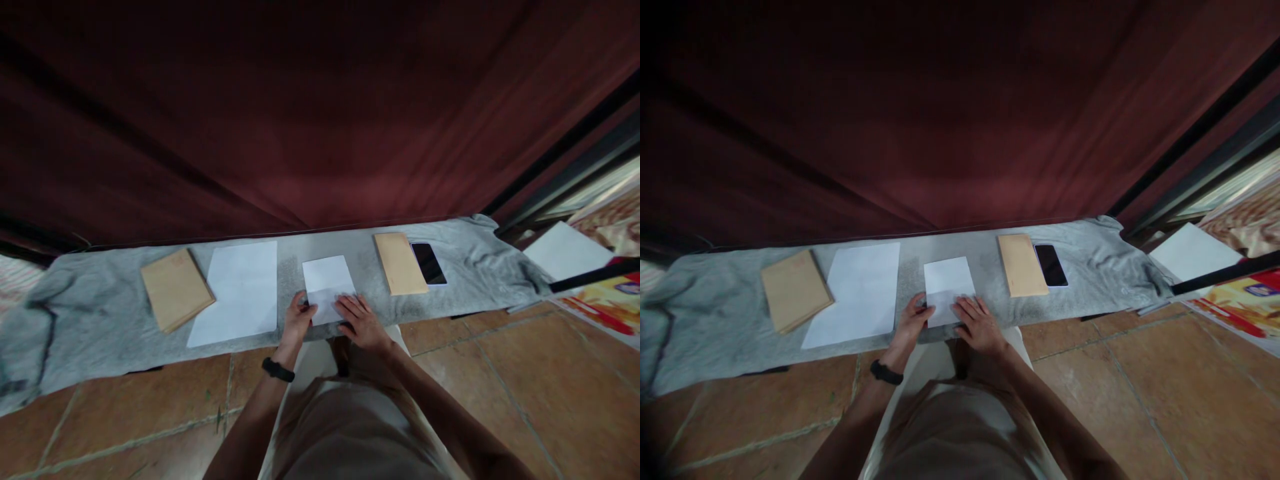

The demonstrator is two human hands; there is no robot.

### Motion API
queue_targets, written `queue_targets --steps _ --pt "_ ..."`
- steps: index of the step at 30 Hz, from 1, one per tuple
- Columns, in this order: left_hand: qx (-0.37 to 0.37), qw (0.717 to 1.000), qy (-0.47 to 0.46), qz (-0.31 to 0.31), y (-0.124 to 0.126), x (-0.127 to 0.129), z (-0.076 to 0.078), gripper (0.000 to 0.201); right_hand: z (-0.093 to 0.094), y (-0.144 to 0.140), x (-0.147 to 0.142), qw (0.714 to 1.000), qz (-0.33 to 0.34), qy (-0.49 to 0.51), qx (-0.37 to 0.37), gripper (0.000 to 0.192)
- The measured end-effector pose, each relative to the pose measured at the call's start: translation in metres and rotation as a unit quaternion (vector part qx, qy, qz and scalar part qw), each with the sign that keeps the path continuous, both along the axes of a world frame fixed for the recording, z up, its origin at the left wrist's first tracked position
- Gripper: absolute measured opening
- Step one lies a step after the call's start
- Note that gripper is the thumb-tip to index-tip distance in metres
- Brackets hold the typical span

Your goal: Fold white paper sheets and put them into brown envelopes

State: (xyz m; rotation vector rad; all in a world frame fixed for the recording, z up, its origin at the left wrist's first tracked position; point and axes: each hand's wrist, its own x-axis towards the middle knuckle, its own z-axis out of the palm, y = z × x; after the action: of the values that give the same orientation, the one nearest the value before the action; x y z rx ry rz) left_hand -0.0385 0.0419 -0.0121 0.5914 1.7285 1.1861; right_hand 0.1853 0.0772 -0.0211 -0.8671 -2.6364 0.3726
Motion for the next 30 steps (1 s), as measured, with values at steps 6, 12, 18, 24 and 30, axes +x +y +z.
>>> queue_targets --steps 6,12,18,24,30 --pt "0.031 0.996 0.072 -0.034 -0.008 -0.004 0.001 0.048 -0.003 0.008 -0.003 1.0 -0.008 0.011 -0.015 0.049" --pt "0.172 0.906 0.361 -0.137 -0.04 -0.009 -0.006 0.047 -0.002 0.015 0.003 0.999 0.011 0.019 -0.025 0.04" --pt "0.195 0.813 0.48 -0.266 -0.059 -0.003 -0.011 0.048 0.003 0.016 0.002 0.999 0.011 0.026 -0.037 0.037" --pt "0.197 0.815 0.485 -0.248 -0.047 -0.006 -0.009 0.028 0.003 0.02 -0.001 0.998 0.021 0.028 -0.053 0.03" --pt "0.198 0.867 0.417 -0.19 -0.035 -0.015 -0.007 0.021 -0.011 0.032 0.011 0.988 -0.043 0.119 -0.084 0.024"
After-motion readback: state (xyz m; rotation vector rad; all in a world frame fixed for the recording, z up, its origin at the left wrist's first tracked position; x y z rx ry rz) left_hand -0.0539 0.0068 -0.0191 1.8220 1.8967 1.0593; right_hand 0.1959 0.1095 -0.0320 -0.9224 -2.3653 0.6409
